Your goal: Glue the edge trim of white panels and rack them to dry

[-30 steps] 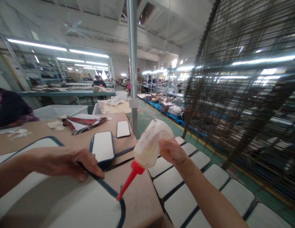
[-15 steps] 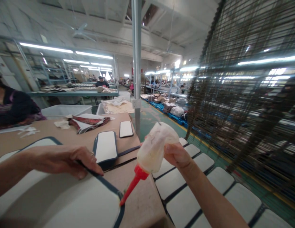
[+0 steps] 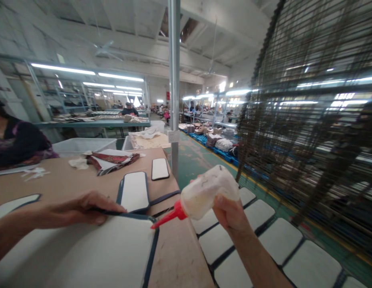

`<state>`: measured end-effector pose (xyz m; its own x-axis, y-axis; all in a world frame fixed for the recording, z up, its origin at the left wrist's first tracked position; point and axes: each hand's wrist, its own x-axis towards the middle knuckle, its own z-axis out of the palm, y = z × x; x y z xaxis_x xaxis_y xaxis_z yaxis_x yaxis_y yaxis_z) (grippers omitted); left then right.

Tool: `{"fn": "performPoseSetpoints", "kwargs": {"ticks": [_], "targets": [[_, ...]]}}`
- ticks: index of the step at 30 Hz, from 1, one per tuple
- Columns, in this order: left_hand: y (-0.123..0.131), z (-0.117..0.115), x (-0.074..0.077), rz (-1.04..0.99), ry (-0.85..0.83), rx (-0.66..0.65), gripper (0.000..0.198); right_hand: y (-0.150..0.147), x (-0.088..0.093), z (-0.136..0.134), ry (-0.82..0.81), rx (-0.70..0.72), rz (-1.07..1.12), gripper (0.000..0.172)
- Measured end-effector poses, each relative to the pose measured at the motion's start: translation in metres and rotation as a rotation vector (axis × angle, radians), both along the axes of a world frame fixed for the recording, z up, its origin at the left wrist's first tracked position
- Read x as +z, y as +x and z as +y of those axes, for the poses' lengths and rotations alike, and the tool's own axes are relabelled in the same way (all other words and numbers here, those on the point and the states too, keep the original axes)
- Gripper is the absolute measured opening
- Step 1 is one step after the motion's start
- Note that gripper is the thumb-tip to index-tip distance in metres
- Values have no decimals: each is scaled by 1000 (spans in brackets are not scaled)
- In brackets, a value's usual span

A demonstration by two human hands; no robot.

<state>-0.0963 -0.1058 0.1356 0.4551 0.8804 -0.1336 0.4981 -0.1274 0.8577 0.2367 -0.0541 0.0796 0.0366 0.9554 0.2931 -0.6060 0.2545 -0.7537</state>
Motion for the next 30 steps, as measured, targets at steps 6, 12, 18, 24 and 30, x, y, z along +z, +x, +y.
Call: {"fn": "performPoseSetpoints", "kwargs": {"ticks": [6, 12, 18, 24, 30], "targets": [[-29, 6, -34, 27, 92, 127, 31, -6, -10, 1, 18, 53, 17, 50], [-36, 11, -45, 30, 63, 132, 32, -15, -12, 9, 36, 10, 65, 50], [-43, 14, -49, -34, 48, 154, 30, -23, -17, 10, 8, 73, 44, 53], [-64, 22, -69, 11, 76, 174, 38, -25, -29, 9, 19, 173, -13, 57], [-75, 27, -75, -39, 60, 210, 36, -24, -51, 7, 53, 224, -96, 50]]}}
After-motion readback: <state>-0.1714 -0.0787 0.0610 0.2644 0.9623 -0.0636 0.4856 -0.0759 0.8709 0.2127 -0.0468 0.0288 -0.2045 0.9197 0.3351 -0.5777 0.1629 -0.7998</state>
